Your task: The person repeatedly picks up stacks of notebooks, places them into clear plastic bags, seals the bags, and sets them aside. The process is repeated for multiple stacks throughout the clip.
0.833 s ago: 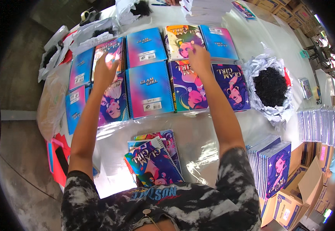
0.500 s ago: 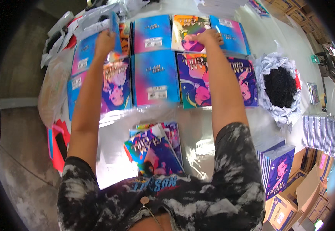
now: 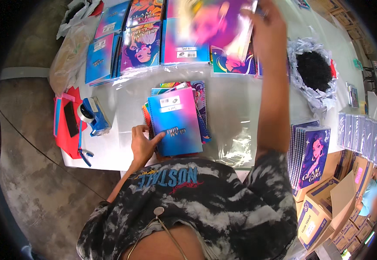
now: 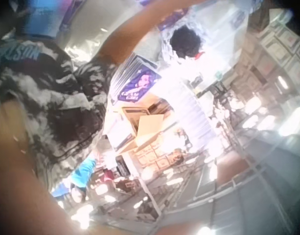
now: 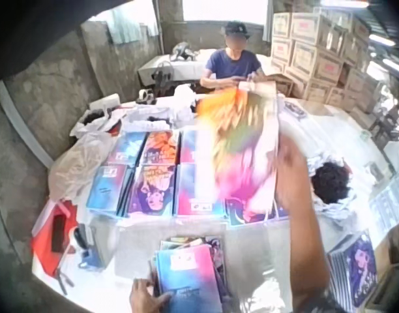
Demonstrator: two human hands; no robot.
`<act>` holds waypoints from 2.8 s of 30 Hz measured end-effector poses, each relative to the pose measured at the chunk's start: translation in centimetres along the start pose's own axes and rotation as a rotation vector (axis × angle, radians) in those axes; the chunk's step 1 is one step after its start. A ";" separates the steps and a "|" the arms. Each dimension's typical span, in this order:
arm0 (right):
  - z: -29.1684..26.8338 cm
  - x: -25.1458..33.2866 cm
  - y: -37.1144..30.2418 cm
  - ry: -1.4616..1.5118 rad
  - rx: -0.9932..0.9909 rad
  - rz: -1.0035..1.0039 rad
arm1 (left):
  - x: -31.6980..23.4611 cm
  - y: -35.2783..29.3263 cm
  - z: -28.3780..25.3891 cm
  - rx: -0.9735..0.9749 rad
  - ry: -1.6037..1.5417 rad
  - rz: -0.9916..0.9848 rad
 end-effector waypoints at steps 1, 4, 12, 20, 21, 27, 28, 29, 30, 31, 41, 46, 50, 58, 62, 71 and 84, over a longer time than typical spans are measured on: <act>1.3 -0.4 -4.3 -0.028 0.009 0.138 | -0.7 0.4 -0.8 -0.111 -0.066 0.063; 0.6 -6.9 -17.2 -0.024 0.038 0.519 | -1.8 1.0 -2.7 -0.313 -0.404 0.151; -6.0 -13.5 -17.3 -0.786 0.107 0.214 | -10.0 -1.5 4.8 -0.030 0.053 0.607; -21.8 -16.7 12.3 -1.648 -0.511 0.161 | -10.2 -1.9 5.1 -0.001 0.157 0.648; -22.1 -17.4 13.1 -1.712 -0.495 0.215 | -10.3 -1.9 5.0 -0.015 0.150 0.647; -26.6 -20.7 17.4 -1.189 -0.287 0.378 | -11.1 -1.5 5.0 -0.015 0.113 0.666; -23.2 -19.5 16.6 -0.886 -0.308 0.288 | -11.1 -1.5 4.7 -0.020 0.116 0.636; -17.7 -15.7 14.9 -0.585 -0.308 0.197 | -10.6 -1.7 4.1 -0.040 0.096 0.613; -15.5 -11.6 12.5 -0.555 -0.319 0.124 | -10.6 -1.5 3.7 -0.069 0.046 0.631; -13.7 -7.3 9.8 -0.531 -0.334 0.049 | -10.5 -1.0 3.2 -0.113 -0.035 0.634; 3.9 4.0 -26.5 -0.270 0.380 0.288 | -11.8 1.3 -13.8 -0.218 -1.342 0.150; -3.8 -6.5 -27.2 -0.410 0.045 0.572 | -2.2 2.1 -5.3 -0.346 -0.473 0.164; -3.6 -15.1 -29.0 -0.228 0.048 0.724 | 1.2 1.6 4.5 -0.064 -0.481 0.119; -4.6 -16.3 -28.1 -0.219 0.054 0.740 | 0.8 1.1 8.5 0.181 -0.684 -0.149; -3.6 -13.3 -29.5 -0.270 -0.045 0.446 | -0.4 0.4 8.7 0.294 -1.014 -0.185; -2.7 -0.3 -30.0 0.002 0.173 0.182 | -4.1 -4.3 -1.1 0.362 -1.205 0.208; -5.8 -2.3 -30.5 0.103 0.091 0.096 | -7.8 -4.8 0.4 0.195 -1.055 0.375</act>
Point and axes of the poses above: each hand's wrist, its own y-axis towards the middle knuckle, its own z-axis out of the palm, x = y × z, the point moved 10 cm from there along y, towards the middle knuckle, and after that the axes turned 15 degrees about -x, right-handed, at the moved point
